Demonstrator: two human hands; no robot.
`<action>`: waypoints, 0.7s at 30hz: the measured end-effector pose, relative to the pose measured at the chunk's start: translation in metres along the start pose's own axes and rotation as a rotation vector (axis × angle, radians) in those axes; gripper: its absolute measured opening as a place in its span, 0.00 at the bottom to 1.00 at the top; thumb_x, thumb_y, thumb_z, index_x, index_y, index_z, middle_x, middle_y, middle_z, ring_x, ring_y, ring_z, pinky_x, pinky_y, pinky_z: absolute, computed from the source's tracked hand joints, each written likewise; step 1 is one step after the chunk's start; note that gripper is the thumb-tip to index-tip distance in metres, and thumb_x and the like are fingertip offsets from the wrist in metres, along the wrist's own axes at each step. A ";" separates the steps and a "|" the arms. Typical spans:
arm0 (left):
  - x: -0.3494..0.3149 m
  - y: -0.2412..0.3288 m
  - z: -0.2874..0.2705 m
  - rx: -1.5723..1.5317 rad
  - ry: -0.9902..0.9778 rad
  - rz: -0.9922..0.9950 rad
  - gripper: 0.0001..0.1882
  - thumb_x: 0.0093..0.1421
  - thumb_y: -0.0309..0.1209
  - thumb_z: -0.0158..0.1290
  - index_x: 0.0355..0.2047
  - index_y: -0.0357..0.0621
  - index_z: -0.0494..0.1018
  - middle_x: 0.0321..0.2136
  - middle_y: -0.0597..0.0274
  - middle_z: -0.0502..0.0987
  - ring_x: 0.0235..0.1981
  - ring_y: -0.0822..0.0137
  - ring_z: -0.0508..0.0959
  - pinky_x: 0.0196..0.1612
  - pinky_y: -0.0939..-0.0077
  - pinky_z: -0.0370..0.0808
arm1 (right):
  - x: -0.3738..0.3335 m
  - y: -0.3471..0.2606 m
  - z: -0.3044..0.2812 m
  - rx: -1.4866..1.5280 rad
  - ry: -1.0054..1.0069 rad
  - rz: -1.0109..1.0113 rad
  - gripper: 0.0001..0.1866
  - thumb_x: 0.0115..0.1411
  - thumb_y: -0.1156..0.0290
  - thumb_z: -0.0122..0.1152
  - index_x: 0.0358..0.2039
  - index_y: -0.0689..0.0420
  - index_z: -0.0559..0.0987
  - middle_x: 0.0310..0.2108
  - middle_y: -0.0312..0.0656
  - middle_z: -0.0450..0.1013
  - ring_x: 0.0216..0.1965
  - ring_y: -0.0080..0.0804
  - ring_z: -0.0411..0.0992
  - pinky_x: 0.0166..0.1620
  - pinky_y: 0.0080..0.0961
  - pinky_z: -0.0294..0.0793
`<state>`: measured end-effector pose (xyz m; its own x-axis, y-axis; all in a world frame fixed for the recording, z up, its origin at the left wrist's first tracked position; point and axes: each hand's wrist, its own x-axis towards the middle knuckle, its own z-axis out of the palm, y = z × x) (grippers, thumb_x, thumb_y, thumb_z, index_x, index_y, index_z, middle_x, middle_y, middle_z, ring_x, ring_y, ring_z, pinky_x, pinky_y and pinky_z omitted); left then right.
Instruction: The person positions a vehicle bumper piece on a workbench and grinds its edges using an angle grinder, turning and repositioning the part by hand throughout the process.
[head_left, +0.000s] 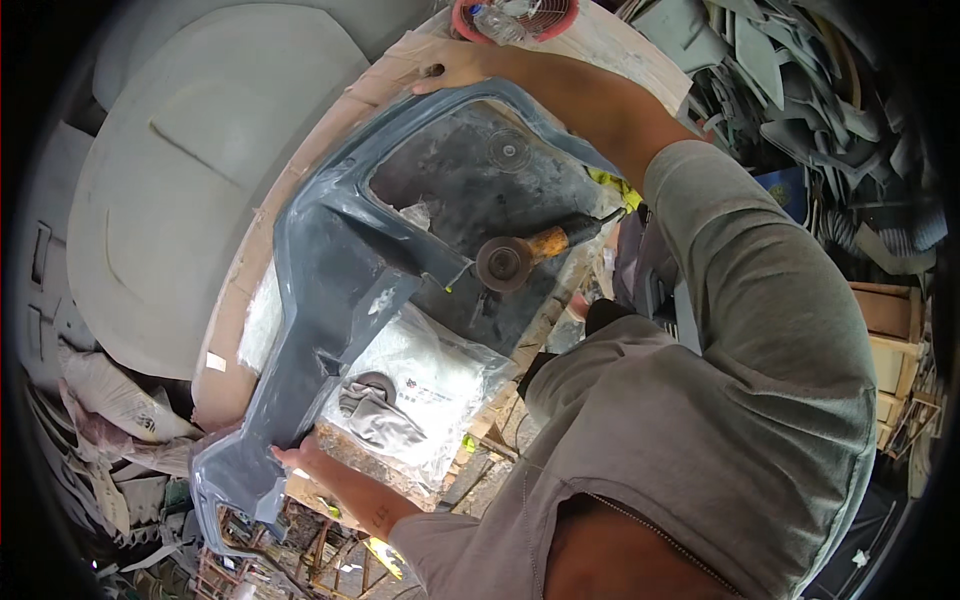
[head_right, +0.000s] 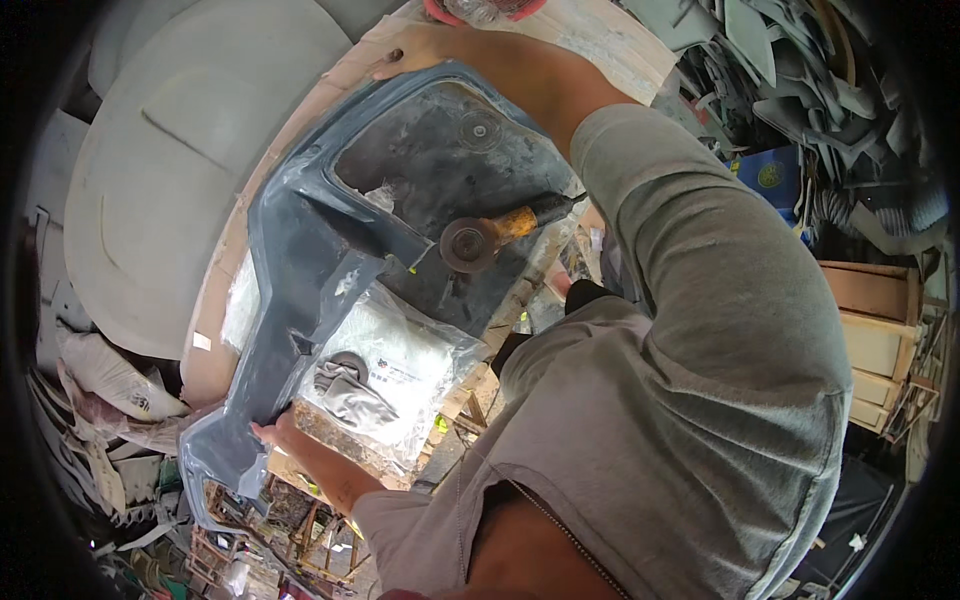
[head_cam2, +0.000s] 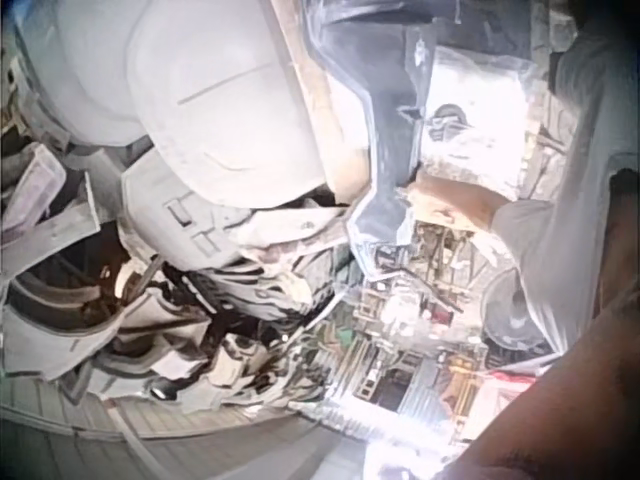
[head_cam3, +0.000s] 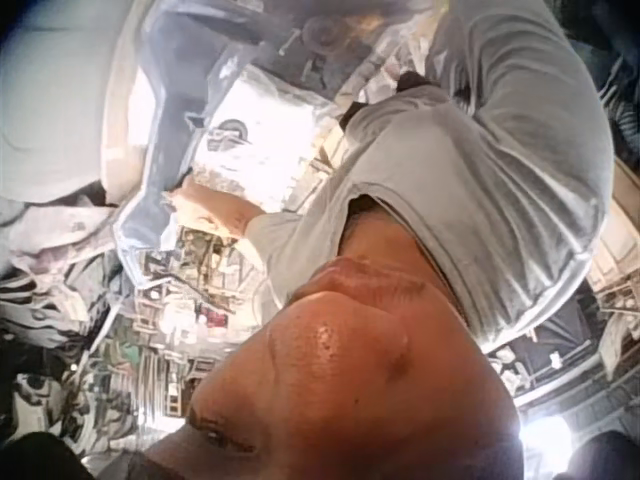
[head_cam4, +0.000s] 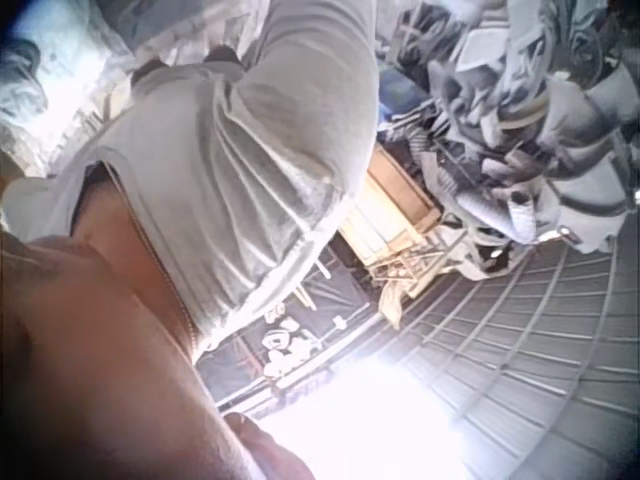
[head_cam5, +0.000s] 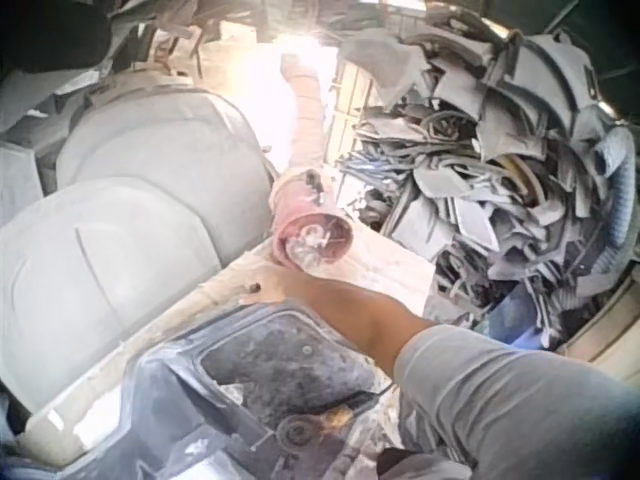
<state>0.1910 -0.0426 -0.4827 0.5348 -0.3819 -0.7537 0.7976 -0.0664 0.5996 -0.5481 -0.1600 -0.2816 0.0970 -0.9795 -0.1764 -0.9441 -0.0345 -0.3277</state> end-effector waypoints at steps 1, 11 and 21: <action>0.011 0.003 -0.015 0.017 -0.020 0.009 0.36 0.57 0.51 0.55 0.62 0.45 0.69 0.64 0.54 0.69 0.63 0.45 0.66 0.64 0.37 0.59 | 0.000 -0.009 0.004 0.014 0.036 -0.110 0.33 0.61 0.38 0.58 0.51 0.55 0.80 0.47 0.49 0.78 0.52 0.45 0.74 0.54 0.36 0.72; -0.037 0.080 -0.088 0.090 -0.410 0.301 0.24 0.66 0.31 0.56 0.60 0.35 0.67 0.56 0.44 0.71 0.56 0.52 0.72 0.58 0.51 0.74 | -0.078 0.046 -0.025 -0.037 0.021 -0.013 0.29 0.67 0.48 0.56 0.62 0.52 0.72 0.59 0.54 0.70 0.61 0.50 0.68 0.62 0.39 0.67; -0.251 -0.115 -0.038 0.808 -0.376 0.481 0.11 0.70 0.33 0.53 0.43 0.36 0.76 0.32 0.55 0.81 0.25 0.72 0.78 0.27 0.84 0.75 | -0.306 0.178 0.032 -0.320 -0.231 0.554 0.38 0.53 0.37 0.66 0.54 0.54 0.81 0.60 0.56 0.67 0.62 0.56 0.65 0.60 0.47 0.68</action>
<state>-0.0247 0.0962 -0.3730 0.5163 -0.7886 -0.3341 0.0183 -0.3798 0.9249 -0.7357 0.1394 -0.3157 -0.3963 -0.8035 -0.4443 -0.9172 0.3682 0.1521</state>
